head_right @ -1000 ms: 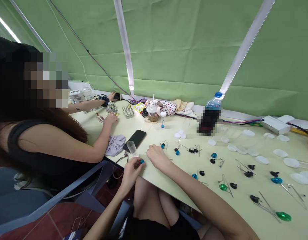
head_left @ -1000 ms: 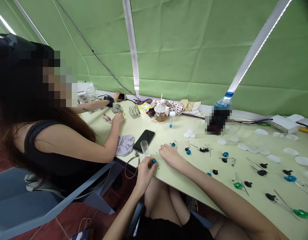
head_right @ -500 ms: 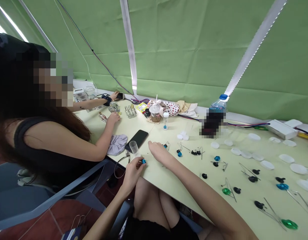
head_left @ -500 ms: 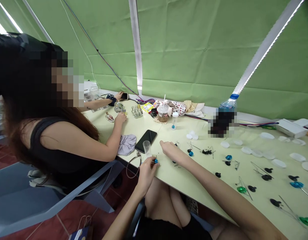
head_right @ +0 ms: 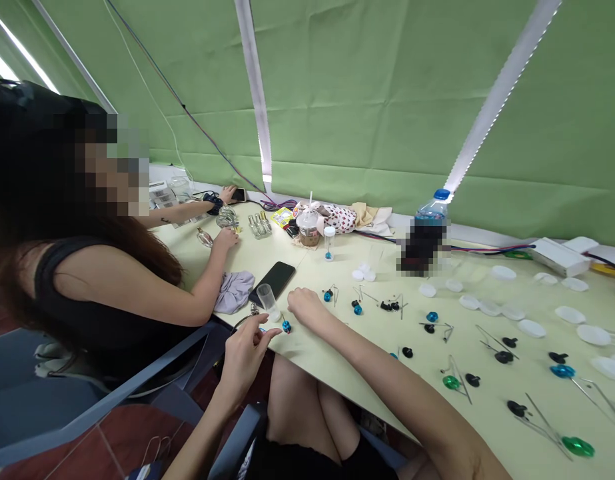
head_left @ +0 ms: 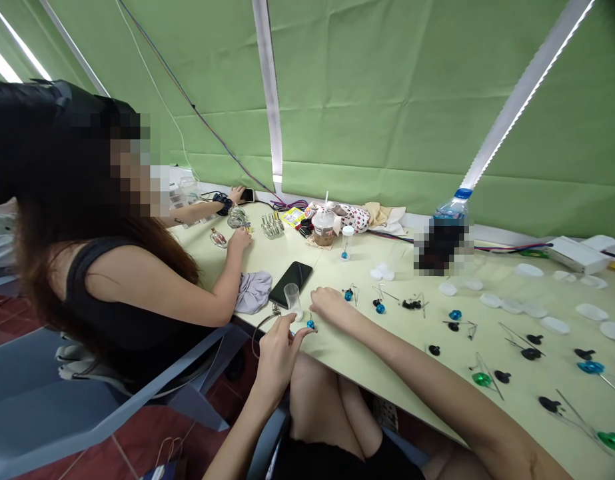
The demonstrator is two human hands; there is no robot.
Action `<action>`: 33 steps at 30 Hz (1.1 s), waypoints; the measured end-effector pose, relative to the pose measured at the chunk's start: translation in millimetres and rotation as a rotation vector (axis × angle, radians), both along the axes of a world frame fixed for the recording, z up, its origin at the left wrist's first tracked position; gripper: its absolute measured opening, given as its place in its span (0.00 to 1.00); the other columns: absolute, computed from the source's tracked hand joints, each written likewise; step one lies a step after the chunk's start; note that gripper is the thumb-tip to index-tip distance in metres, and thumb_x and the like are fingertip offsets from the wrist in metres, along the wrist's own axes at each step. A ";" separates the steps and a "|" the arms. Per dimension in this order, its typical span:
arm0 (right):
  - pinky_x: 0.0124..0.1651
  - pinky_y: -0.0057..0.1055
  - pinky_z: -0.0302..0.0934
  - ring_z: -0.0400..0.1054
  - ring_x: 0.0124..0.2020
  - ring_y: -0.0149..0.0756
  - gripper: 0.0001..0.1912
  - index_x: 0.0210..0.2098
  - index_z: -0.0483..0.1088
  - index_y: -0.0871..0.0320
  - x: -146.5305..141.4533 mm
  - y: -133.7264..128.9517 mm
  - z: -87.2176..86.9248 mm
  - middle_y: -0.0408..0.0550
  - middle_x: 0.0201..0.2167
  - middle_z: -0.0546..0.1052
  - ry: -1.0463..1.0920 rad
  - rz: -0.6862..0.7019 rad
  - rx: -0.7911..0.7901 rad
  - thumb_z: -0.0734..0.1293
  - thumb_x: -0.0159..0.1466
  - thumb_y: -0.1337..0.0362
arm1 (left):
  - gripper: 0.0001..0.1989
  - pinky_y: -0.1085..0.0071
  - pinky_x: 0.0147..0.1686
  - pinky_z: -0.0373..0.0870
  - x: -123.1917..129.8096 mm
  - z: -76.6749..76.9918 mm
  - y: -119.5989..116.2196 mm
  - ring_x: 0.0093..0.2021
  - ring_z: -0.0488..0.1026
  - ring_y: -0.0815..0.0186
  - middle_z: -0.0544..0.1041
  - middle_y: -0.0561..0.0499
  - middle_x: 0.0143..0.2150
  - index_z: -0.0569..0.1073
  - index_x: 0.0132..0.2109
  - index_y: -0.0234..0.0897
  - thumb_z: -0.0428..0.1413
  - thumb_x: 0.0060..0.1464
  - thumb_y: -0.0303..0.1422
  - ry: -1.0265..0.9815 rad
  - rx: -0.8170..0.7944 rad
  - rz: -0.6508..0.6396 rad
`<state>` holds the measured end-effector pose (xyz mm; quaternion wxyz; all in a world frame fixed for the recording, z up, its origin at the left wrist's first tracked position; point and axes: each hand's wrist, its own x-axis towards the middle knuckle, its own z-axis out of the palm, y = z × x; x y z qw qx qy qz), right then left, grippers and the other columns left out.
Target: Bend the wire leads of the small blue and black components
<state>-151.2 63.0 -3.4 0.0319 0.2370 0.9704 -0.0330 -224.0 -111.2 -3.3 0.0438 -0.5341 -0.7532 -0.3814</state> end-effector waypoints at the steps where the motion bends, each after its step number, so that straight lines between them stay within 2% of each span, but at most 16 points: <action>1: 0.41 0.31 0.62 0.72 0.42 0.44 0.10 0.42 0.71 0.67 -1.2 -1.5 -2.2 0.62 0.40 0.76 0.001 0.008 0.006 0.61 0.66 0.67 | 0.12 0.72 0.30 0.67 2.0 5.2 -2.3 0.26 0.71 0.67 0.77 0.48 0.36 0.71 0.47 0.37 0.55 0.59 0.38 0.006 0.022 0.001; 4: 0.41 0.30 0.63 0.72 0.42 0.43 0.09 0.41 0.71 0.66 -3.0 -5.1 -8.4 0.61 0.39 0.76 -0.001 0.026 0.026 0.61 0.65 0.71 | 0.12 0.73 0.30 0.67 8.4 15.6 -5.8 0.26 0.70 0.68 0.77 0.49 0.35 0.71 0.47 0.37 0.55 0.59 0.38 0.024 0.086 -0.011; 9: 0.38 0.33 0.65 0.71 0.41 0.46 0.10 0.42 0.69 0.68 -3.4 -14.9 -15.6 0.63 0.39 0.75 0.033 0.009 0.082 0.59 0.65 0.74 | 0.10 0.72 0.32 0.68 17.5 17.8 -0.4 0.27 0.71 0.68 0.77 0.48 0.35 0.71 0.47 0.36 0.53 0.61 0.35 0.056 0.154 -0.067; 14: 0.38 0.32 0.64 0.70 0.41 0.43 0.10 0.41 0.67 0.66 4.0 -17.3 -5.6 0.59 0.38 0.74 0.126 -0.025 0.123 0.56 0.66 0.76 | 0.09 0.71 0.32 0.68 28.1 26.0 6.2 0.29 0.71 0.68 0.77 0.48 0.35 0.72 0.46 0.36 0.52 0.61 0.33 -0.031 0.188 -0.103; 18: 0.38 0.33 0.62 0.70 0.39 0.41 0.10 0.40 0.65 0.63 25.1 -8.0 23.4 0.56 0.38 0.74 0.230 -0.104 0.135 0.53 0.70 0.71 | 0.10 0.75 0.27 0.68 41.1 39.6 9.6 0.30 0.70 0.68 0.76 0.48 0.34 0.72 0.42 0.36 0.51 0.61 0.37 -0.386 0.098 -0.205; 21: 0.37 0.30 0.61 0.69 0.35 0.36 0.12 0.38 0.62 0.60 55.5 -10.0 50.7 0.49 0.35 0.73 0.322 -0.146 0.101 0.51 0.72 0.65 | 0.14 0.77 0.20 0.66 52.6 43.9 16.1 0.25 0.67 0.71 0.74 0.49 0.33 0.72 0.40 0.35 0.50 0.61 0.41 -0.747 -0.002 -0.380; 24: 0.36 0.28 0.59 0.67 0.32 0.32 0.10 0.35 0.60 0.58 94.6 -26.1 70.5 0.44 0.32 0.71 0.599 -0.089 -0.026 0.53 0.72 0.65 | 0.17 0.77 0.17 0.65 65.4 42.3 26.4 0.21 0.63 0.73 0.72 0.49 0.31 0.69 0.37 0.33 0.48 0.62 0.44 -1.084 -0.050 -0.570; 27: 0.34 0.29 0.57 0.63 0.31 0.33 0.10 0.33 0.60 0.58 128.7 -45.9 74.7 0.44 0.29 0.68 0.686 0.005 0.048 0.53 0.71 0.67 | 0.19 0.77 0.16 0.65 79.2 41.1 36.9 0.22 0.64 0.72 0.69 0.50 0.29 0.67 0.36 0.33 0.45 0.63 0.45 -1.325 -0.030 -0.696; 30: 0.32 0.30 0.54 0.60 0.30 0.34 0.11 0.31 0.61 0.59 149.5 -55.3 68.6 0.45 0.27 0.66 0.688 0.094 0.225 0.54 0.70 0.70 | 0.17 0.79 0.14 0.63 92.5 43.6 45.2 0.21 0.64 0.73 0.67 0.52 0.27 0.67 0.35 0.33 0.47 0.62 0.45 -1.410 0.015 -0.747; 33: 0.32 0.31 0.52 0.58 0.30 0.35 0.10 0.32 0.62 0.60 159.5 -54.0 63.8 0.47 0.27 0.65 0.707 0.140 0.355 0.56 0.69 0.72 | 0.17 0.82 0.13 0.58 103.2 47.2 51.0 0.20 0.62 0.74 0.66 0.53 0.25 0.66 0.34 0.33 0.51 0.60 0.45 -1.462 0.000 -0.765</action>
